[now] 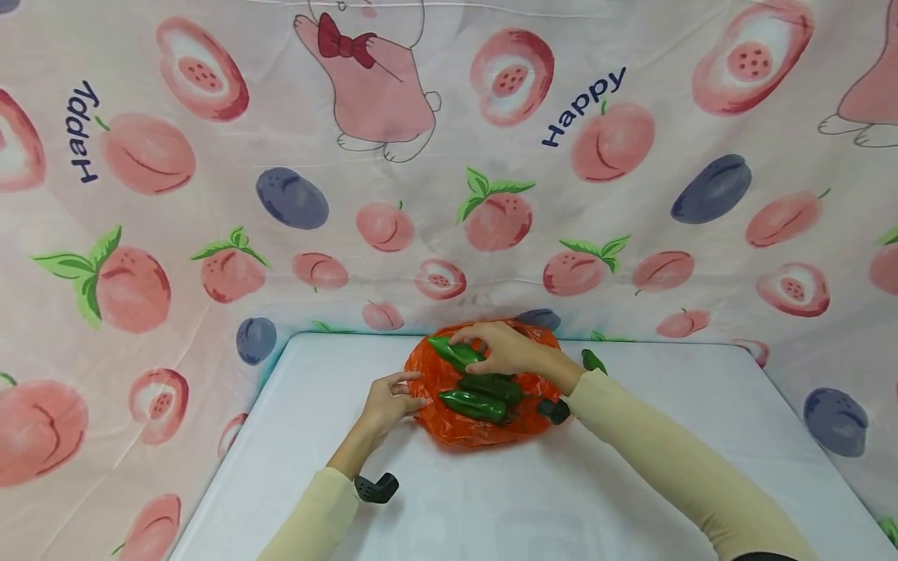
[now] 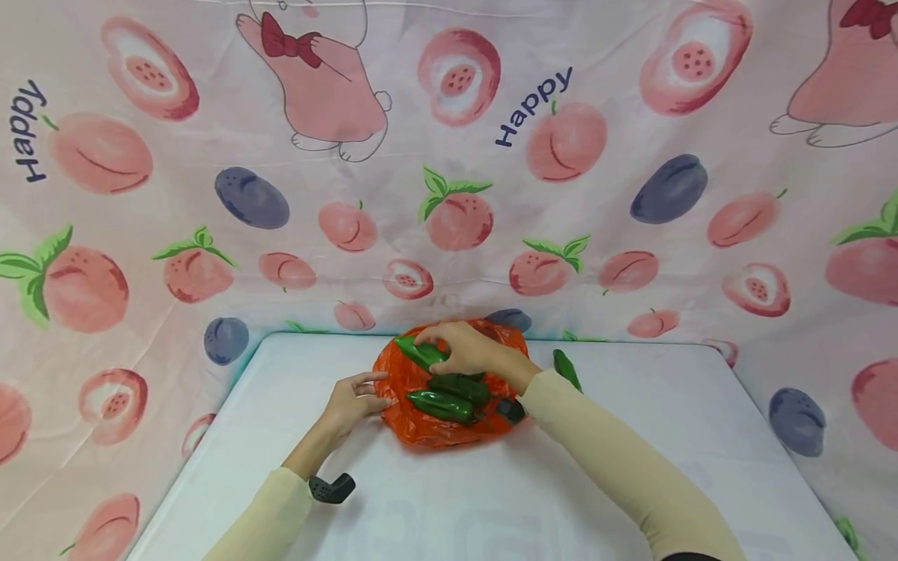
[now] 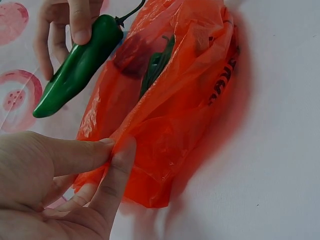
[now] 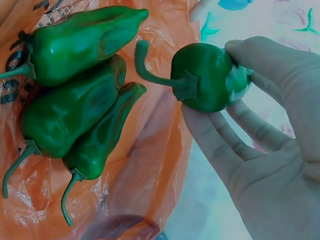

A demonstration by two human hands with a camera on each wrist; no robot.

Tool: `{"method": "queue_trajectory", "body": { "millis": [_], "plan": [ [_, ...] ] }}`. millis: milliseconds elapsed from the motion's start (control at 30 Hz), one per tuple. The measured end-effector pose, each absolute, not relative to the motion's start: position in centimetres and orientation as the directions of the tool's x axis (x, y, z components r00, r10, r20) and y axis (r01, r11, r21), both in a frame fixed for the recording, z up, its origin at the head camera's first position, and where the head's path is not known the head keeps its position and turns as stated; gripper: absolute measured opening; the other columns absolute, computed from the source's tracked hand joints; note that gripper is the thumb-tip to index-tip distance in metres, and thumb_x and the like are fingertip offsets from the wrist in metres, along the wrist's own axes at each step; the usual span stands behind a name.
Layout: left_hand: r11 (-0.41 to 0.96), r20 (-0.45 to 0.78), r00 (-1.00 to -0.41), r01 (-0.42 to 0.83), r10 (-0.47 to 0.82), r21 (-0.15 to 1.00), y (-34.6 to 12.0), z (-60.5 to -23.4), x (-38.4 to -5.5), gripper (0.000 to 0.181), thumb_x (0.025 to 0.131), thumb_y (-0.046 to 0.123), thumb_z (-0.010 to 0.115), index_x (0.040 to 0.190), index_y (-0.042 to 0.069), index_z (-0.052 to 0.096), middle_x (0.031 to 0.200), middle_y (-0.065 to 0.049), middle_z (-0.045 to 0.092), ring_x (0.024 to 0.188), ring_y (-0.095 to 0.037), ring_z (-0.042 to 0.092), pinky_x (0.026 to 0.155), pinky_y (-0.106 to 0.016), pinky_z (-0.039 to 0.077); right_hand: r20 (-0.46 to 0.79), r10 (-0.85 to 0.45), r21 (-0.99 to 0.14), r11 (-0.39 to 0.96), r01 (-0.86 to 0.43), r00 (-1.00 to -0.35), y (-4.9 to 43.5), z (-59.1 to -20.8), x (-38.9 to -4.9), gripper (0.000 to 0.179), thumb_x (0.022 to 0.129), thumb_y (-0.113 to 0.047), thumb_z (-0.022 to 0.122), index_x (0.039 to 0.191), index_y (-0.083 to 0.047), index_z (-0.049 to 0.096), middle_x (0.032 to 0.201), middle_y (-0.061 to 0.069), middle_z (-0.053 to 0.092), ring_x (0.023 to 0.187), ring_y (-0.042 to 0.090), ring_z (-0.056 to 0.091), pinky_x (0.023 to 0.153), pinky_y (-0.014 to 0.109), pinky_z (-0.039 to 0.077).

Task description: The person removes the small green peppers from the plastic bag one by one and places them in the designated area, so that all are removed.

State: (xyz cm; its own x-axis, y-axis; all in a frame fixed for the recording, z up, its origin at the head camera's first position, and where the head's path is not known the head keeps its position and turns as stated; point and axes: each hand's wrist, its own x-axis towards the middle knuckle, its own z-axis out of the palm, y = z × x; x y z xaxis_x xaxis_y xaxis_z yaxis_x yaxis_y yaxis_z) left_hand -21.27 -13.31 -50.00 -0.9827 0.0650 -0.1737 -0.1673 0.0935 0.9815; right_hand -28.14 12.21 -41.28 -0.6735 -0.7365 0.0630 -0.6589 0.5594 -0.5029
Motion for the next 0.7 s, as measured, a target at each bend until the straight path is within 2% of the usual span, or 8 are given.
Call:
{"method": "queue_trajectory", "body": {
  "millis": [100, 333, 700],
  "plan": [
    [0.092, -0.177, -0.982, -0.17, 0.071, 0.981, -13.32, -50.06, -21.36, 0.051, 0.084, -0.013, 0.075, 0.133, -0.006, 0.062, 0.091, -0.014, 0.058, 0.069, -0.017, 0.069, 0.075, -0.046, 0.063, 0.076, -0.732, -0.515, 0.552, -0.656, -0.677, 12.23, -41.36, -28.19, 0.051, 0.089, -0.016, 0.082, 0.137, -0.011, 0.063, 0.131, 0.007, 0.065, 0.111, 0.024, 0.062, 0.09, 0.046, 0.059],
    [0.1, -0.18, -0.981, -0.172, 0.076, 0.98, -13.38, -49.89, -21.37, 0.051, 0.085, -0.012, 0.075, 0.133, -0.005, 0.062, 0.091, -0.012, 0.057, 0.069, -0.017, 0.068, 0.074, -0.042, 0.064, 0.102, -0.715, -0.54, 0.544, -0.642, -0.692, 12.36, -41.36, -28.31, 0.051, 0.089, -0.016, 0.082, 0.136, -0.011, 0.064, 0.125, 0.007, 0.067, 0.112, 0.024, 0.064, 0.092, 0.044, 0.059],
    [0.1, -0.18, -0.98, -0.171, 0.081, 0.98, -13.46, -49.89, -21.27, 0.051, 0.084, -0.012, 0.075, 0.133, -0.004, 0.063, 0.092, -0.014, 0.057, 0.069, -0.017, 0.066, 0.077, -0.047, 0.063, 0.109, -0.692, -0.552, 0.555, -0.623, -0.713, 12.76, -41.55, -28.09, 0.05, 0.089, -0.016, 0.082, 0.136, -0.012, 0.064, 0.125, 0.007, 0.067, 0.111, 0.024, 0.065, 0.094, 0.046, 0.058]
  ]
}}
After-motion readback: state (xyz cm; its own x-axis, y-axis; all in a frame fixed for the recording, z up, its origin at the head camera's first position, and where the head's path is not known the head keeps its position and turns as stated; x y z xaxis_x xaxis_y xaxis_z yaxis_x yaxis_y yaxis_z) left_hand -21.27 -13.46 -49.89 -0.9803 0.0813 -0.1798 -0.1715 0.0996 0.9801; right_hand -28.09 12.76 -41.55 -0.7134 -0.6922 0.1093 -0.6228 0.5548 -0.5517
